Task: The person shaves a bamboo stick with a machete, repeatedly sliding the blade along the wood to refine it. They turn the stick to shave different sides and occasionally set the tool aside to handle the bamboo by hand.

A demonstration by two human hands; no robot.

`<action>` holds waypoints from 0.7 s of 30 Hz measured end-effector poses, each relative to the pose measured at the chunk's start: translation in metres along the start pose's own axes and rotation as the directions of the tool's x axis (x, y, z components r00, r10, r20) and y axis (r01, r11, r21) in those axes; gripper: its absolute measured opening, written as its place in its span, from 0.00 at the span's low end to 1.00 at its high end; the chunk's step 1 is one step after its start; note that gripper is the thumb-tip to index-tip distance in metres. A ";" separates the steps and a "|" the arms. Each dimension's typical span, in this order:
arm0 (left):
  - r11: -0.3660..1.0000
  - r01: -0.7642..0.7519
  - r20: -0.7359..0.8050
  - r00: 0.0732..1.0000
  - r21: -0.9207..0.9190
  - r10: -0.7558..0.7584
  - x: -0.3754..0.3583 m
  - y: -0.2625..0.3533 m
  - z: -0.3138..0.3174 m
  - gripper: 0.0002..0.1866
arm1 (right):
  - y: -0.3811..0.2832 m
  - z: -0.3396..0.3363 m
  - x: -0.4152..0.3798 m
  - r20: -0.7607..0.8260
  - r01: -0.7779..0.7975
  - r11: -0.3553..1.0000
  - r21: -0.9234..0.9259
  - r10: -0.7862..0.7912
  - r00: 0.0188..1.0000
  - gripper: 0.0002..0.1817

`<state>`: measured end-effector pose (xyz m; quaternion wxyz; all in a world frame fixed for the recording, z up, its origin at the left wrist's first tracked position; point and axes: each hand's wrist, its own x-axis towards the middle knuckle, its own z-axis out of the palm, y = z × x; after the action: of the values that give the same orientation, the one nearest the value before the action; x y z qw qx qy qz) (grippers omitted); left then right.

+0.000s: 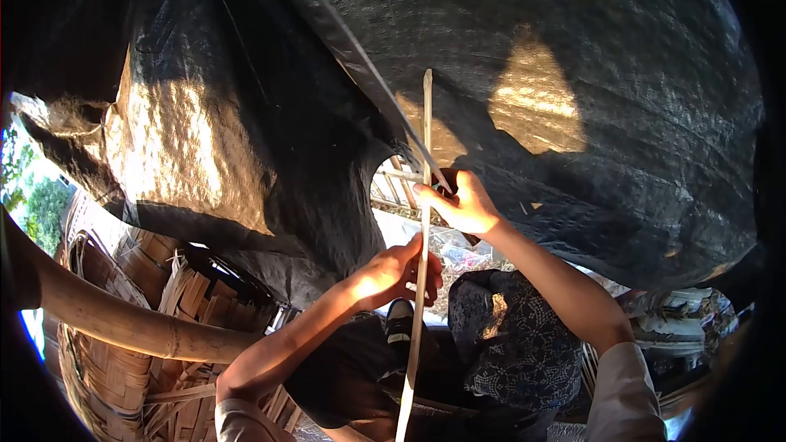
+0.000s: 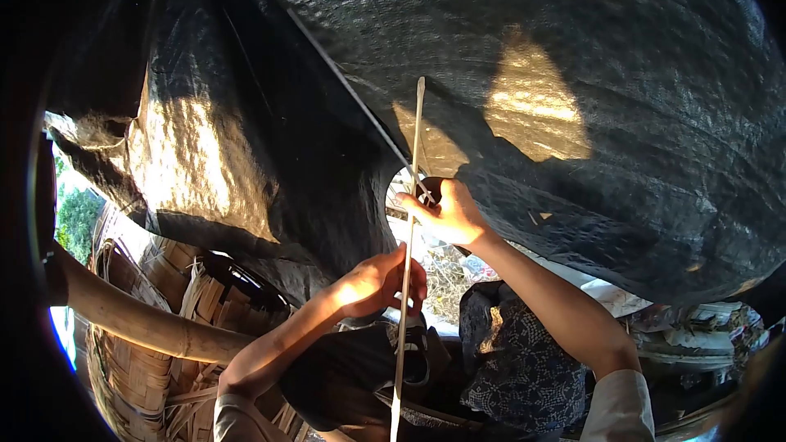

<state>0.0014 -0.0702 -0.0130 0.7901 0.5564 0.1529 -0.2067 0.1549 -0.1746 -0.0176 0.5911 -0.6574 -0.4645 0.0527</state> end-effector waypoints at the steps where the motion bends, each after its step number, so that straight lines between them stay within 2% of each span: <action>1: 0.999 0.026 0.006 1.000 -0.023 -0.026 -0.003 -0.001 0.001 0.26 | 0.001 -0.003 0.000 -0.013 -0.049 0.999 -0.017 0.049 0.999 0.20; 4: 1.000 -0.011 0.114 0.993 -0.015 0.013 -0.004 -0.009 -0.002 0.23 | 0.001 -0.007 0.000 -0.063 -0.120 0.993 -0.014 0.119 0.991 0.22; 5: 0.995 -0.100 0.128 0.987 -0.026 0.102 -0.007 -0.011 0.000 0.20 | 0.001 -0.005 0.000 -0.088 -0.141 0.990 0.011 0.141 0.986 0.22; 6: 0.994 -0.103 0.132 0.986 -0.027 0.106 -0.006 -0.013 0.001 0.20 | 0.001 -0.005 -0.001 -0.111 -0.160 0.986 0.037 0.164 0.980 0.23; 8: 0.960 -0.233 0.062 0.968 -0.155 0.245 -0.002 -0.016 0.002 0.18 | 0.003 -0.007 -0.004 -0.101 -0.214 0.977 0.012 0.214 0.972 0.25; 9: 0.958 -0.246 -0.130 0.965 -0.145 0.228 -0.004 -0.009 0.013 0.18 | 0.005 -0.009 -0.006 -0.046 -0.314 0.943 0.112 0.321 0.946 0.25; 10: 0.957 -0.251 -0.133 0.963 -0.143 0.233 -0.003 -0.008 0.012 0.18 | 0.007 -0.010 -0.008 0.021 -0.411 0.888 0.206 0.416 0.909 0.26; 11: 0.937 -0.317 -0.186 0.939 -0.149 0.288 -0.003 -0.007 0.010 0.19 | 0.009 -0.008 -0.011 0.019 -0.341 0.909 0.239 0.346 0.938 0.27; 12: 0.912 -0.382 -0.240 0.909 -0.151 0.341 -0.003 -0.007 0.008 0.20 | 0.014 -0.008 -0.013 0.024 -0.334 0.911 0.240 0.339 0.941 0.27; 13: 0.897 -0.424 -0.305 0.877 -0.126 0.371 -0.001 -0.007 0.010 0.21 | 0.019 -0.009 -0.015 0.009 -0.268 0.962 0.050 0.268 0.963 0.26; 14: 0.895 -0.429 -0.309 0.874 -0.124 0.376 -0.001 -0.006 0.010 0.21 | 0.021 -0.008 -0.015 0.007 -0.191 0.971 -0.142 0.194 0.981 0.26; 15: 0.879 -0.459 -0.331 0.855 -0.129 0.398 -0.001 -0.006 0.010 0.21 | -0.009 -0.012 -0.020 0.032 -0.086 0.966 -0.244 0.096 0.995 0.23; 16: 0.863 -0.488 -0.355 0.837 -0.134 0.418 -0.001 -0.006 0.011 0.21 | -0.012 -0.014 -0.021 0.105 0.042 0.967 -0.253 -0.015 0.994 0.22; 18: 0.853 -0.503 -0.392 0.819 -0.138 0.419 -0.001 -0.007 0.009 0.21 | -0.010 -0.008 -0.026 0.155 0.238 0.833 -0.499 -0.184 0.971 0.22; 19: 0.844 -0.525 -0.383 0.806 -0.111 0.451 0.002 -0.012 0.003 0.22 | -0.019 -0.010 -0.027 0.261 0.180 0.817 -0.548 -0.038 0.965 0.25; 21: 0.822 -0.561 -0.354 0.791 -0.096 0.499 0.002 -0.017 -0.002 0.23 | -0.018 -0.004 -0.030 0.320 0.247 0.737 -0.628 -0.045 0.946 0.31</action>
<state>-0.0052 -0.0741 -0.0290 0.8323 0.5218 0.1331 0.1314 0.1308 -0.2004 -0.0155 0.2497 -0.7699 -0.5833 -0.0685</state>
